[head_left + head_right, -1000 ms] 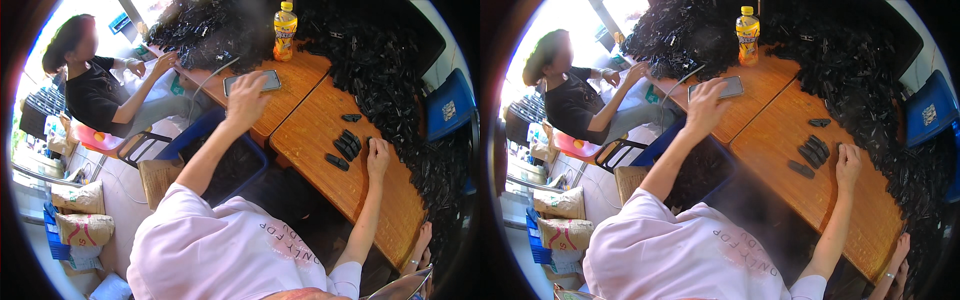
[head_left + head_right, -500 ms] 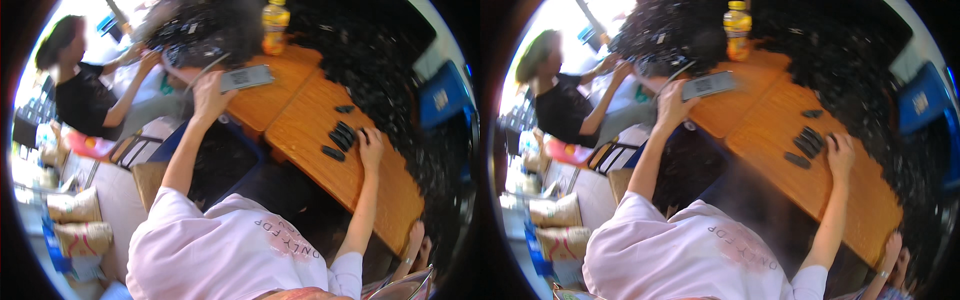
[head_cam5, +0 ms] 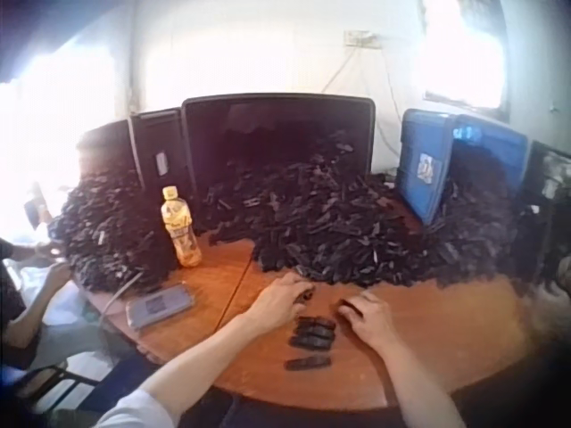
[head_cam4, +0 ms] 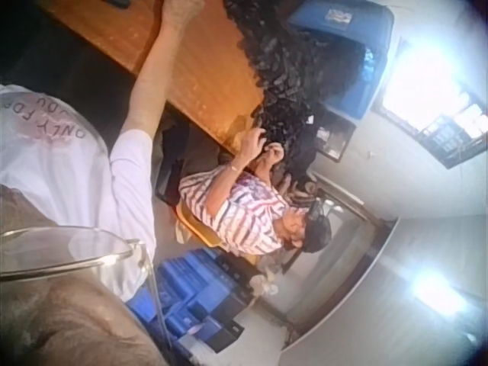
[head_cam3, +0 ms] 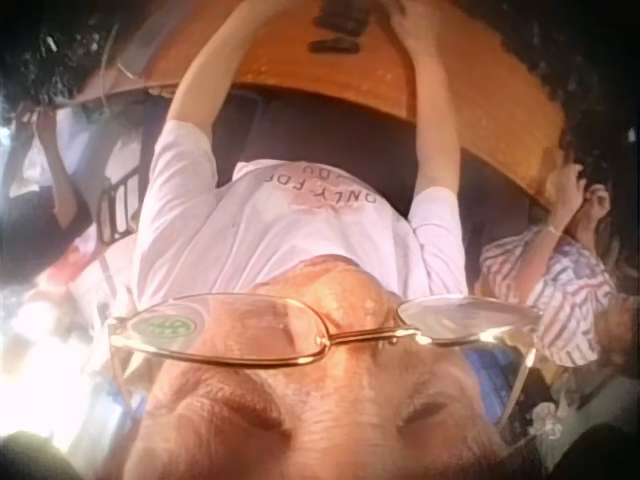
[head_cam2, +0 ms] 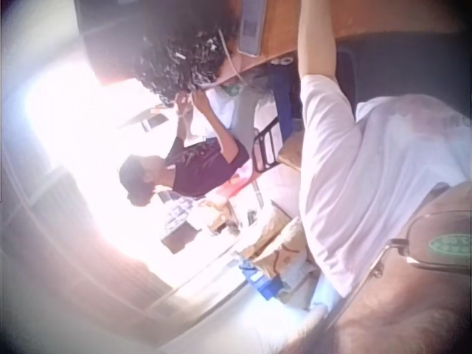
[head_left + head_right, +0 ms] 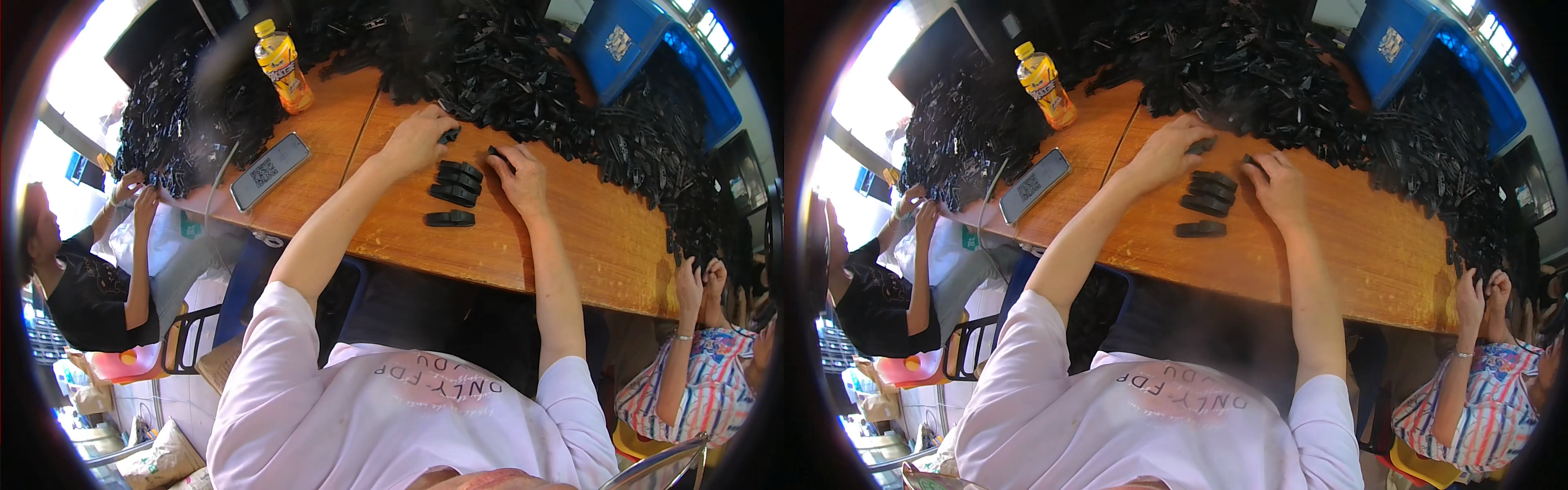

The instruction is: The person assembles small black plastic parts by taking components from piles, fitting pairs together by hand, and arranging the assembled pieces in stacks on the table.

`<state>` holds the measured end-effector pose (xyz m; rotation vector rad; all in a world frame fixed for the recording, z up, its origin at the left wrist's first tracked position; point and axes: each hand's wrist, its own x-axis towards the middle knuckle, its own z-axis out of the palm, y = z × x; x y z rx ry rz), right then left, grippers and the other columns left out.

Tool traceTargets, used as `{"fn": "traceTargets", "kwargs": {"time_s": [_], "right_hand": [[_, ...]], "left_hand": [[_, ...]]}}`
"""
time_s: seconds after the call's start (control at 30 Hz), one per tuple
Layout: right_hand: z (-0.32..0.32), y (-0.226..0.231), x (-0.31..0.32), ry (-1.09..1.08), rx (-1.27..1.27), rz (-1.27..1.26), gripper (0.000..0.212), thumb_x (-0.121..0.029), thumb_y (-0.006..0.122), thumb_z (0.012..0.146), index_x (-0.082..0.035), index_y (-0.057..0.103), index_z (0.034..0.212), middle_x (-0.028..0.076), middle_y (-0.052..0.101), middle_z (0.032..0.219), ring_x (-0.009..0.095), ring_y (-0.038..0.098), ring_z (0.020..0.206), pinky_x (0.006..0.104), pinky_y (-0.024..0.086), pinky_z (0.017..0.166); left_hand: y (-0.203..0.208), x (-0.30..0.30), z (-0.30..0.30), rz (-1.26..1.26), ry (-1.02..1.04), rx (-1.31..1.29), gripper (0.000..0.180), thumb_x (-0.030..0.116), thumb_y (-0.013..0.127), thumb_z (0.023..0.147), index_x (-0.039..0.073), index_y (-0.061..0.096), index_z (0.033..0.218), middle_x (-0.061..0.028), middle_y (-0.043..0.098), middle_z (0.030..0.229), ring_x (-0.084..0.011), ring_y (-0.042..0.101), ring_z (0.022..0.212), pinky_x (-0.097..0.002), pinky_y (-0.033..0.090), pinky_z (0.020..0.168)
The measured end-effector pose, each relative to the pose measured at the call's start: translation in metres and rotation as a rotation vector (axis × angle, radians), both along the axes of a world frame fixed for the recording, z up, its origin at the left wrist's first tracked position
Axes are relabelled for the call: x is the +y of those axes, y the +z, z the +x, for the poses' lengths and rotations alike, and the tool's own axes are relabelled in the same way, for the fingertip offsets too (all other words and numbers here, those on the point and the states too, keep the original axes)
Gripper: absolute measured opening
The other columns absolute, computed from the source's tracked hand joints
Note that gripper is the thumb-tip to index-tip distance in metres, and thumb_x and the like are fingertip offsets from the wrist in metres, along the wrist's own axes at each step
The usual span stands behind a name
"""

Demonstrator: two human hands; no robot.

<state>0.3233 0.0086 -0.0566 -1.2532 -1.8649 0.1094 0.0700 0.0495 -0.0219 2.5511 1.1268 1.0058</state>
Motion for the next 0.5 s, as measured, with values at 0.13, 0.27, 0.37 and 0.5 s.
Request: {"fn": "traceTargets", "kwargs": {"time_s": [0.13,0.27,0.37,0.5], "right_hand": [[-0.002,0.005,-0.003,0.0,0.066,-0.06,0.017,-0.015,0.078,0.092,-0.003,0.075,0.104,0.012,0.071,0.099,0.033,0.07,0.087,0.0402,0.054,0.074],[0.003,0.005,-0.003,0.071,0.1,-0.039,0.02,-0.015,0.078,0.092,-0.003,0.073,0.106,0.011,0.071,0.099,0.032,0.07,0.086,0.0389,0.055,0.074],[-0.004,0.008,-0.005,0.118,0.065,0.01,0.021,-0.016,0.079,0.091,-0.003,0.073,0.107,0.011,0.071,0.099,0.032,0.07,0.086,0.0393,0.055,0.074],[-0.006,0.005,-0.002,0.115,0.008,0.009,0.022,-0.017,0.079,0.091,-0.003,0.073,0.106,0.011,0.071,0.099,0.032,0.07,0.085,0.0404,0.055,0.074]], "left_hand": [[-0.014,0.013,0.001,-0.264,0.04,-0.152,0.033,0.012,0.072,0.093,0.006,0.073,0.126,-0.0157,0.071,0.124,-0.0354,0.063,0.123,-0.0454,0.049,0.105],[-0.008,0.003,0.0,-0.312,-0.037,-0.083,0.031,0.008,0.067,0.097,0.009,0.075,0.127,-0.014,0.072,0.124,-0.0313,0.062,0.124,-0.0401,0.05,0.105],[-0.015,0.004,0.002,-0.24,-0.073,-0.062,0.03,0.009,0.068,0.097,0.011,0.075,0.126,-0.0125,0.073,0.123,-0.0302,0.062,0.12,-0.0403,0.05,0.104],[-0.021,0.008,0.004,-0.178,-0.197,-0.112,0.031,0.007,0.07,0.095,0.011,0.076,0.125,-0.0114,0.073,0.12,-0.0303,0.063,0.119,-0.0402,0.051,0.102]]}}
